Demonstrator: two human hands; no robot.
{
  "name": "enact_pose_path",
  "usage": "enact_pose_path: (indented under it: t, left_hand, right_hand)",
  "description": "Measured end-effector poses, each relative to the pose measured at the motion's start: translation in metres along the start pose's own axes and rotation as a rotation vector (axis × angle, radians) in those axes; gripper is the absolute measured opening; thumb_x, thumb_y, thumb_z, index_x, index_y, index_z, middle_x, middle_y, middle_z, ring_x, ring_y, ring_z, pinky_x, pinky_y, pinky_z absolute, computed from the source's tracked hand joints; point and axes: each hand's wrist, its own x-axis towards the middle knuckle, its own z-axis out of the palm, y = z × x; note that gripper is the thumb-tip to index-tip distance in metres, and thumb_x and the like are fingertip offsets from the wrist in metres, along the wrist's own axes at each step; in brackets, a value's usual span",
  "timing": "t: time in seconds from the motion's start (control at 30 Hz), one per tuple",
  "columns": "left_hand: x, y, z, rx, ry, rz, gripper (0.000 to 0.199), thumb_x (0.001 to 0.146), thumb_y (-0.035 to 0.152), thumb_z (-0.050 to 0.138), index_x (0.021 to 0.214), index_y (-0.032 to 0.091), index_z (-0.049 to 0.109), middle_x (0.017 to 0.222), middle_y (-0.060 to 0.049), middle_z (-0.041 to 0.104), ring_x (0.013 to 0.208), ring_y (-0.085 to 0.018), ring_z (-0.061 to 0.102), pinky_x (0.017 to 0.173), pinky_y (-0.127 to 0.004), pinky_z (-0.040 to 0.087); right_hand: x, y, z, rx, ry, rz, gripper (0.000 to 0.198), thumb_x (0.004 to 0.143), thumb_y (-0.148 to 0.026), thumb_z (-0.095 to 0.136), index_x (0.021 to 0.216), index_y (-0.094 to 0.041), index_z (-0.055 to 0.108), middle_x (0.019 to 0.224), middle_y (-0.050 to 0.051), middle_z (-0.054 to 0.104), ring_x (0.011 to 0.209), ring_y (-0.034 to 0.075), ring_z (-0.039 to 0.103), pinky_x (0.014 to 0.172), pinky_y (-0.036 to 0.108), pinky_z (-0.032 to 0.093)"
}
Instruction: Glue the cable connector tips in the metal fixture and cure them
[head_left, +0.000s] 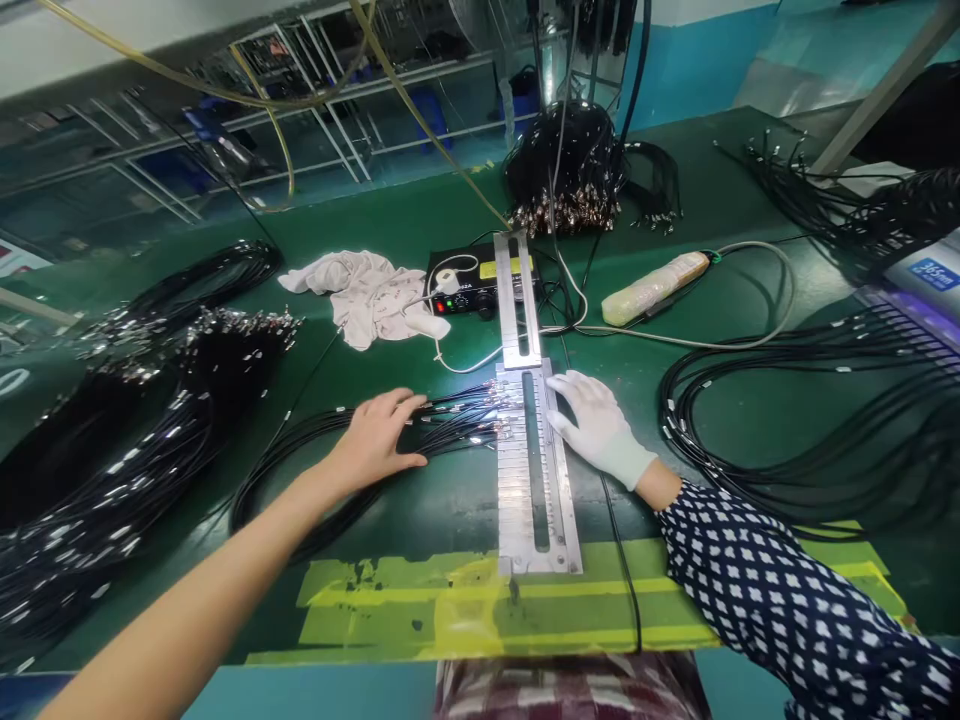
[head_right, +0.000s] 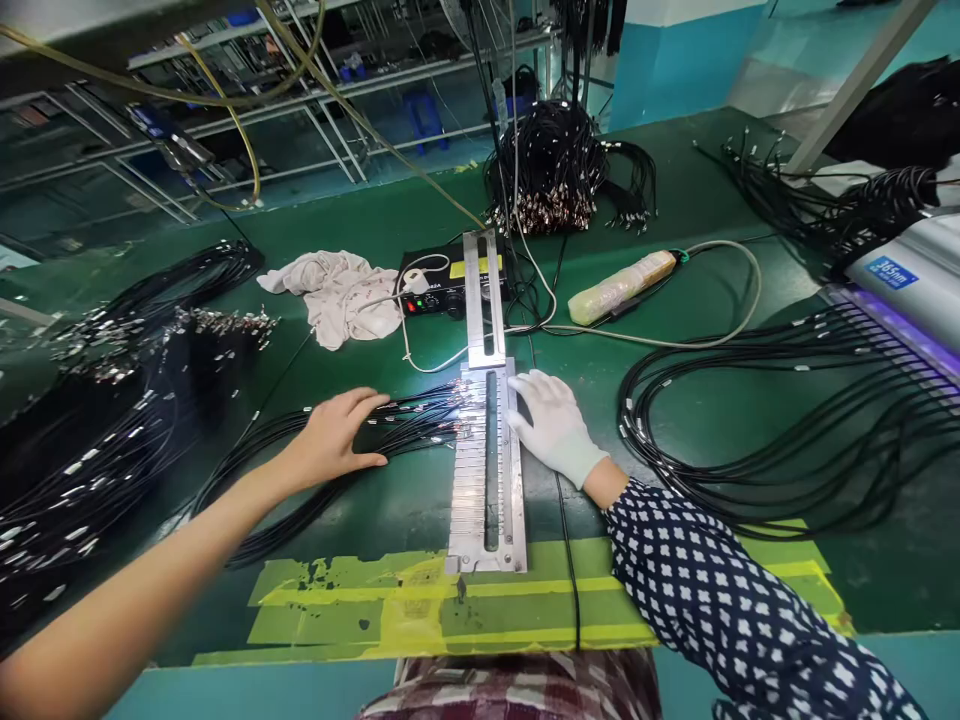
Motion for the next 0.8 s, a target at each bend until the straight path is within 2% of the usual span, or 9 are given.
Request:
enact_pose_path:
  t: [0.1, 0.23, 0.33, 0.43, 0.53, 0.63, 0.7, 0.73, 0.8]
  left_hand:
    - [0.016, -0.005, -0.001, 0.002, -0.091, 0.058, 0.094, 0.070, 0.055, 0.076, 0.146, 0.017, 0.034, 0.149, -0.021, 0.040, 0.136, -0.038, 0.041, 0.109, -0.049, 0.034]
    - [0.017, 0.004, -0.006, -0.003, -0.215, 0.093, 0.051, 0.080, 0.039, 0.065, 0.126, 0.019, 0.053, 0.116, -0.011, 0.065, 0.106, -0.027, 0.062, 0.088, -0.034, 0.047]
    - [0.009, 0.022, -0.002, 0.059, -0.238, 0.071, 0.023, 0.078, 0.024, 0.058, 0.100, 0.019, 0.060, 0.096, -0.009, 0.067, 0.089, -0.025, 0.065, 0.075, -0.032, 0.046]
    - [-0.001, 0.033, -0.006, 0.127, -0.207, 0.057, 0.013, 0.077, 0.018, 0.053, 0.089, 0.018, 0.057, 0.097, -0.011, 0.065, 0.089, -0.027, 0.064, 0.072, -0.033, 0.044]
    - [-0.016, 0.037, -0.030, 0.170, -0.168, 0.047, 0.015, 0.083, 0.016, 0.046, 0.096, 0.018, 0.055, 0.092, -0.009, 0.064, 0.083, -0.026, 0.063, 0.069, -0.033, 0.042]
    - [-0.037, 0.050, -0.065, 0.204, -0.110, 0.085, 0.016, 0.089, 0.013, 0.040, 0.097, 0.019, 0.053, 0.087, -0.006, 0.063, 0.079, -0.023, 0.061, 0.069, -0.033, 0.042]
    - [-0.048, 0.071, -0.082, 0.270, -0.026, 0.179, 0.017, 0.090, 0.009, 0.040, 0.094, 0.019, 0.053, 0.087, -0.006, 0.063, 0.079, -0.022, 0.060, 0.072, -0.034, 0.042]
    - [-0.050, 0.085, -0.087, 0.303, 0.014, 0.245, 0.018, 0.091, 0.007, 0.040, 0.094, 0.019, 0.054, 0.087, -0.005, 0.063, 0.079, -0.022, 0.060, 0.073, -0.034, 0.043]
    - [-0.050, 0.114, -0.089, 0.323, 0.094, 0.421, 0.017, 0.091, 0.008, 0.045, 0.099, 0.019, 0.055, 0.089, -0.006, 0.063, 0.082, -0.022, 0.061, 0.078, -0.036, 0.045]
  right_hand:
    - [0.001, 0.001, 0.000, 0.010, 0.002, 0.003, 0.048, 0.096, -0.040, 0.048, 0.140, -0.020, 0.052, 0.144, 0.010, 0.053, 0.139, 0.030, 0.040, 0.119, 0.052, 0.027]
    - [0.002, 0.002, -0.001, 0.055, 0.005, 0.012, 0.048, 0.095, -0.040, 0.049, 0.138, -0.019, 0.054, 0.143, 0.011, 0.053, 0.138, 0.032, 0.041, 0.118, 0.054, 0.028]
    - [0.002, 0.001, 0.000, 0.119, 0.017, 0.019, 0.047, 0.094, -0.040, 0.050, 0.136, -0.019, 0.055, 0.142, 0.013, 0.054, 0.138, 0.033, 0.041, 0.117, 0.056, 0.027]
    - [0.002, 0.003, 0.001, 0.209, 0.045, 0.028, 0.046, 0.091, -0.038, 0.054, 0.133, -0.019, 0.058, 0.140, 0.014, 0.055, 0.138, 0.035, 0.040, 0.118, 0.059, 0.024]
    - [0.003, 0.005, -0.002, 0.335, 0.099, 0.051, 0.044, 0.090, -0.038, 0.054, 0.130, -0.020, 0.058, 0.143, 0.013, 0.052, 0.139, 0.032, 0.040, 0.118, 0.057, 0.027]
    - [0.005, -0.001, -0.016, 0.474, 0.149, 0.080, 0.050, 0.093, -0.042, 0.046, 0.136, -0.018, 0.049, 0.153, 0.016, 0.039, 0.135, 0.028, 0.047, 0.111, 0.050, 0.041]
    - [0.004, -0.014, -0.029, 0.652, 0.055, 0.063, 0.053, 0.098, -0.049, 0.038, 0.141, -0.018, 0.042, 0.149, 0.017, 0.043, 0.123, 0.026, 0.058, 0.101, 0.046, 0.051]
    - [0.002, -0.022, -0.036, 0.814, -0.074, 0.057, 0.056, 0.099, -0.055, 0.032, 0.141, -0.019, 0.042, 0.145, 0.017, 0.049, 0.118, 0.025, 0.062, 0.097, 0.044, 0.053]
    - [-0.009, -0.040, -0.044, 1.242, -0.492, 0.095, 0.074, 0.097, -0.072, 0.019, 0.136, -0.017, 0.048, 0.133, 0.017, 0.059, 0.112, 0.026, 0.065, 0.090, 0.044, 0.055]
